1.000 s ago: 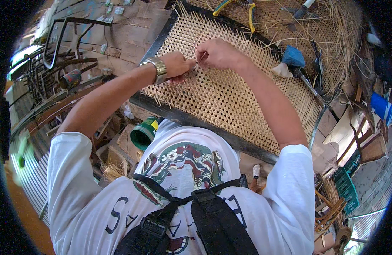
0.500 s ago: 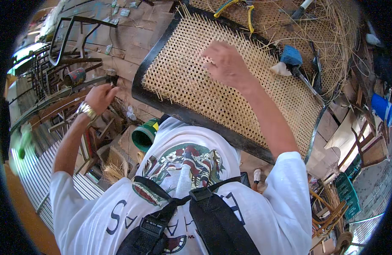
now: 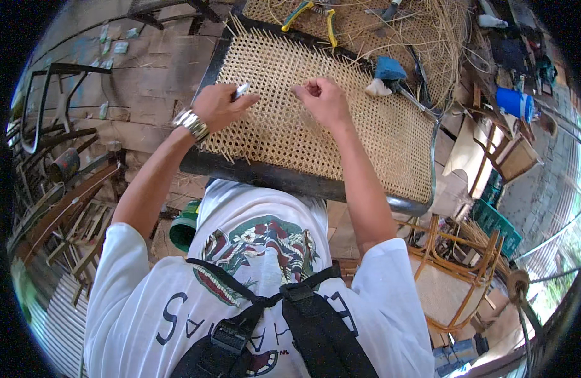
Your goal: Repairing or weaving rattan onto a chair frame using hand tools.
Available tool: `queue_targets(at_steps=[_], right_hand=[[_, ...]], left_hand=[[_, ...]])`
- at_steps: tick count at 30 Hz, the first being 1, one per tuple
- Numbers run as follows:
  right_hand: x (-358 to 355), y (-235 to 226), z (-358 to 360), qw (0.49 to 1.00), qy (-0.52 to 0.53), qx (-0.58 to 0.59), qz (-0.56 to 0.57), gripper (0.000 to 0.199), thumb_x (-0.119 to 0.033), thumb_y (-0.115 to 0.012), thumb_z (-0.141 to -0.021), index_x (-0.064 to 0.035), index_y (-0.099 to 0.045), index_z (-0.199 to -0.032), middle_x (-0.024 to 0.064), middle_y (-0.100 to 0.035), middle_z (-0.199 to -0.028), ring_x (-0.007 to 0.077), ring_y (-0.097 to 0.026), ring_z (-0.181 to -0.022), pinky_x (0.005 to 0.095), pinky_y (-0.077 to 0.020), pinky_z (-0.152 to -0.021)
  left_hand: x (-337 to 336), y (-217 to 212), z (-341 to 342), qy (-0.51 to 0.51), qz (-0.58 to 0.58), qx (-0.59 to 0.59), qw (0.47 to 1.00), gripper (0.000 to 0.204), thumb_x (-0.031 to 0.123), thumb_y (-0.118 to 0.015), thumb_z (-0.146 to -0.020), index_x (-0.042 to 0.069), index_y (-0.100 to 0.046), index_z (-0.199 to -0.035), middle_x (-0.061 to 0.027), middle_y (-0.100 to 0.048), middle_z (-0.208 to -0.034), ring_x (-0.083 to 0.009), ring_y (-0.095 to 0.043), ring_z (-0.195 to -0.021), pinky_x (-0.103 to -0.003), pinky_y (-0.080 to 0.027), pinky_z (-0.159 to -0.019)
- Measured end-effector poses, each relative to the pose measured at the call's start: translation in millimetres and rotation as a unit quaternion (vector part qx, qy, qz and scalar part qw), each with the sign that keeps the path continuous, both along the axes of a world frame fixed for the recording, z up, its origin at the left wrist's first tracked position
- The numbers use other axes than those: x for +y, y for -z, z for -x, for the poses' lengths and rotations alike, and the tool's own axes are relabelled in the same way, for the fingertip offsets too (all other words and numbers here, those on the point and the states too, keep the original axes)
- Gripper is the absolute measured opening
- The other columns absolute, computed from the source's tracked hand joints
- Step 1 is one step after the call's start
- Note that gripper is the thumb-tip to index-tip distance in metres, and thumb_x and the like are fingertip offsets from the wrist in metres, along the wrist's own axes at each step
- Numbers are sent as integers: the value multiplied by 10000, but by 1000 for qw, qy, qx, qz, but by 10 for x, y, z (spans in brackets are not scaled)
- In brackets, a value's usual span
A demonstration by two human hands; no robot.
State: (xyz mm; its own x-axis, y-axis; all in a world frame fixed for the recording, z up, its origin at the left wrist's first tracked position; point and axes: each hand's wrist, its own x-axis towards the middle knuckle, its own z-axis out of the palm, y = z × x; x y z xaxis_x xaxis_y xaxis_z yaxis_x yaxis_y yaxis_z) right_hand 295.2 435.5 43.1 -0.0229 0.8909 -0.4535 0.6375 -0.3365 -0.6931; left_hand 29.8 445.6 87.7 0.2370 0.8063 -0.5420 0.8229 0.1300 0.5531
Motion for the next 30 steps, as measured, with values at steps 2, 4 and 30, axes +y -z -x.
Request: queue_targets(at_steps=[2, 4, 30], right_hand=[[5, 28, 146, 996, -21, -63, -64, 418, -460, -768, -802, -89, -716, -988, 59, -671, -918, 166, -646, -807, 316, -525, -747], [-4, 50, 225, 997, -12, -58, -58, 407, -433, -779, -802, -96, -706, -1017, 43, -671, -916, 143, -644, -804, 302, -527, -736], [331, -63, 14, 948, -279, 20, -150, 102, -83, -679, -840, -19, -644, -911, 74, -618, -882, 250, -619, -849, 357, -495, -777]], left_hand=[[36, 48, -94, 62, 27, 15, 998, 587, 603, -595, -872, 35, -695, -766, -144, -638, -616, -259, -631, -564, -399, -467, -538], [14, 71, -139, 91, 8, -1, 996, 576, 592, -582, -882, 38, -708, -787, -160, -647, -634, -292, -646, -581, -422, -493, -564], [-468, -421, 402, 54, 29, 58, 996, 375, 296, -567, -958, 2, -612, -731, -230, -567, -637, -407, -555, -559, -456, -446, -546]])
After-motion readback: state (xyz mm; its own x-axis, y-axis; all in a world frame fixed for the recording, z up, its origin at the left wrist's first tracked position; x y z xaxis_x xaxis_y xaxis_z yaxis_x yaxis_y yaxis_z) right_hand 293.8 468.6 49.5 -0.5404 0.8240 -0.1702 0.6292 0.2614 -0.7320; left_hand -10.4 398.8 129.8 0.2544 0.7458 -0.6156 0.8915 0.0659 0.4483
